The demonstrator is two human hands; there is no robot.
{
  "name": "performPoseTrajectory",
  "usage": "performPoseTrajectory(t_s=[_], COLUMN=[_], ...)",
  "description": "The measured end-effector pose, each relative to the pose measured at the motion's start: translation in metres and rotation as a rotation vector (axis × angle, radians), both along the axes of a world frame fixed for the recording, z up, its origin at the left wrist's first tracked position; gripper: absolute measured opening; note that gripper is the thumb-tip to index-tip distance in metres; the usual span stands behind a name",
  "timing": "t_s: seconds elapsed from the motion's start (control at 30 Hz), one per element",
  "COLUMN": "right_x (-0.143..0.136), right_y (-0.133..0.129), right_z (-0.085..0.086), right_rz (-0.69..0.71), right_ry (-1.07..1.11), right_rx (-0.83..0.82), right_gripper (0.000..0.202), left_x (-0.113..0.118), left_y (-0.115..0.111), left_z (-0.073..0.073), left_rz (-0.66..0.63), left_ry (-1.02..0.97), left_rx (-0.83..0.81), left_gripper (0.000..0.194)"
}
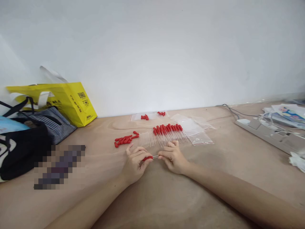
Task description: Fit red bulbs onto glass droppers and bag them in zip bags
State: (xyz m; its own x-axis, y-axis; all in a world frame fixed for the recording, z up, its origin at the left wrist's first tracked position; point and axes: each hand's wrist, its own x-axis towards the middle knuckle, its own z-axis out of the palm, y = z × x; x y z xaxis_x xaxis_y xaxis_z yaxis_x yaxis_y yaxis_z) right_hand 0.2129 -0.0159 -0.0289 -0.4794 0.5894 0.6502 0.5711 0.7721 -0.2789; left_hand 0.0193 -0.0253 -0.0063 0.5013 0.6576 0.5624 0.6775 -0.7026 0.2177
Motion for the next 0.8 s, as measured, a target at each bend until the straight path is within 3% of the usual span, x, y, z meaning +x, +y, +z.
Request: performPoseTrajectory(t_s=[0.57, 0.67, 0.8], right_x=[0.005, 0.003, -0.004], right_y=[-0.005, 0.000, 0.019], right_z=[0.014, 0.012, 0.014], right_rz=[-0.060, -0.175, -0.471], right_ry=[-0.347, -0.272, -0.135], right_rx=[-0.036, -0.136, -0.298], right_gripper=[0.018, 0.018, 0.024], left_x=[-0.010, -0.015, -0.026], left_y=[0.009, 0.013, 0.024], left_z=[-0.001, -0.002, -0.005], left_rz=[0.050, 0.173, 0.396], left_ry=[0.126, 0.064, -0.002], left_rx=[0.000, 0.037, 0.059], left_gripper=[0.013, 0.024, 0.025])
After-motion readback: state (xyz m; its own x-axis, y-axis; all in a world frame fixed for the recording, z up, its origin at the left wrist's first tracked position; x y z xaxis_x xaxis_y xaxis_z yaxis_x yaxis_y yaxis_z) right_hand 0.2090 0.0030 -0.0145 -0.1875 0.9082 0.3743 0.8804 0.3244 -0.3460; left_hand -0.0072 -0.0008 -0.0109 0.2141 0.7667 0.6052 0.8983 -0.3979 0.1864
